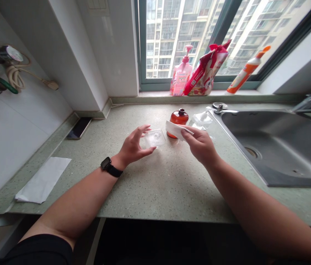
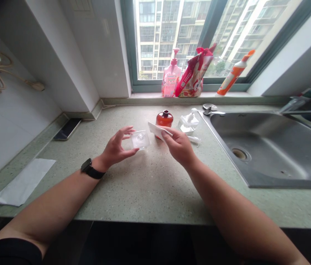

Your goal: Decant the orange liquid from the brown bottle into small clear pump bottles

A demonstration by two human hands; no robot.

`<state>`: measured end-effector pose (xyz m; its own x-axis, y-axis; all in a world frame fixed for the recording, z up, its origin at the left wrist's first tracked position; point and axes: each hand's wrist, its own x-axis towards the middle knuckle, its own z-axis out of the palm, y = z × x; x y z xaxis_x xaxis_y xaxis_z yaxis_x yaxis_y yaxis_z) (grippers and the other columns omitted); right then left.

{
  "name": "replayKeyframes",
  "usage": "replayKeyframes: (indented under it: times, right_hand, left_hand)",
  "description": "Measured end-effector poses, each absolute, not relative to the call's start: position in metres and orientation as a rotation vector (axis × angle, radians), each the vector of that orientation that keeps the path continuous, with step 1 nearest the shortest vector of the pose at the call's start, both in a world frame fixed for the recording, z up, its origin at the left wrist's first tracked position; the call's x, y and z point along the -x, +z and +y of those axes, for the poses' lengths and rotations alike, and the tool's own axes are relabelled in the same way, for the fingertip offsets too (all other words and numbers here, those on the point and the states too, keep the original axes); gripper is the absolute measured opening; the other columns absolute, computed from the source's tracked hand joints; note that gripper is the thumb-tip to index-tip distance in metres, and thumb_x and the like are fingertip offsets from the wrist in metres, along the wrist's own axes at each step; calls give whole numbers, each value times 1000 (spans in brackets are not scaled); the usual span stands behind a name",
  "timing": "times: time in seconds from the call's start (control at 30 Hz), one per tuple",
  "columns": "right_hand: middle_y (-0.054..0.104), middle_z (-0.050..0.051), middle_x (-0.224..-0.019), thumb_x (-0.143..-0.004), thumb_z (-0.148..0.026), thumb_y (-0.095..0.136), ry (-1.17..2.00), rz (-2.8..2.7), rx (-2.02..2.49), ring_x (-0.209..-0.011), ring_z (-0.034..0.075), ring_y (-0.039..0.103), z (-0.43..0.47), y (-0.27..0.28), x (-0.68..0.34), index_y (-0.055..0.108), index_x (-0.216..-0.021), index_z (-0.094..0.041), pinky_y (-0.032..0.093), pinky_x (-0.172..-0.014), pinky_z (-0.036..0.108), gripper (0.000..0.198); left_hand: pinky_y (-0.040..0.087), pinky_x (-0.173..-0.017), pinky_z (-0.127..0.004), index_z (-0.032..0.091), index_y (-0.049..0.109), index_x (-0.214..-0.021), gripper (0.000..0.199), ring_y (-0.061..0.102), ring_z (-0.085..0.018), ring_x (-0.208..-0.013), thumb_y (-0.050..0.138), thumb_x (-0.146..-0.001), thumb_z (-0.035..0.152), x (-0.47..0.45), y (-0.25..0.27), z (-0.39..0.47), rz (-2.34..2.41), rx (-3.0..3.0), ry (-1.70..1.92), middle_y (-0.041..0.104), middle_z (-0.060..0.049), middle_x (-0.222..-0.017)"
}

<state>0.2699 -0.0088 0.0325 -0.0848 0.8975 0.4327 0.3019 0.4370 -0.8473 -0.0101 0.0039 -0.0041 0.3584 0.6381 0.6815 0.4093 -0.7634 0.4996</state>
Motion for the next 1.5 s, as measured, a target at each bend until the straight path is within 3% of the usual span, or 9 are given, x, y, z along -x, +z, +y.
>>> replayKeyframes:
  times: [0.23,0.4,0.7,0.9,1.1,1.33,1.5]
  right_hand:
    - [82,5,-130,-108,-32,56,359,-2083,848,-123,26,76,-19,30,-258,78,-131,-32,61,-109,49,32]
    - [80,5,-134,-108,-28,55,346,-2170,797,-125,25,75,-19,26,-256,77,-133,-32,61,-109,48,33]
    - [80,4,-136,-104,-38,63,894,-1923,941,-129,27,74,-15,28,-259,81,-128,-32,56,-117,49,30]
    - [83,7,-128,-97,-53,72,1170,-1732,989,-114,28,77,-15,31,-259,82,-128,-30,62,-102,48,40]
    - [83,8,-129,-88,-60,81,1393,-1495,985,-111,27,76,-14,27,-255,84,-125,-28,61,-99,45,48]
    - [82,12,-127,-84,-55,86,1576,-1293,991,-109,28,76,-10,20,-255,84,-121,-24,62,-98,46,49]
    - [80,15,-133,-89,-54,81,1668,-1310,939,-115,32,77,-9,20,-257,82,-125,-20,62,-105,51,49]
  left_hand:
    - [66,-102,-49,25,45,-157,82,73,-31,-125,87,-88,38,4,1,-4,838,-2499,1274,70,-16,-140]
    - [64,-103,-50,26,44,-158,82,73,-32,-124,86,-88,40,5,4,-4,870,-2581,1265,73,-14,-137]
    - [63,-105,-49,25,42,-158,84,73,-31,-124,86,-87,37,8,3,-3,918,-2632,1287,73,-13,-136]
    - [64,-102,-49,26,41,-159,85,73,-33,-123,85,-88,43,7,5,-5,994,-2682,1296,74,-13,-135]
    - [62,-103,-50,25,41,-159,84,73,-33,-120,82,-91,50,7,7,-5,1055,-2729,1329,73,-14,-135]
    - [61,-104,-51,25,41,-158,82,72,-33,-120,82,-92,52,9,8,-3,1105,-2728,1388,72,-15,-137]
    - [61,-107,-50,24,41,-157,81,71,-33,-123,82,-93,51,11,8,-1,1106,-2712,1415,70,-16,-140]
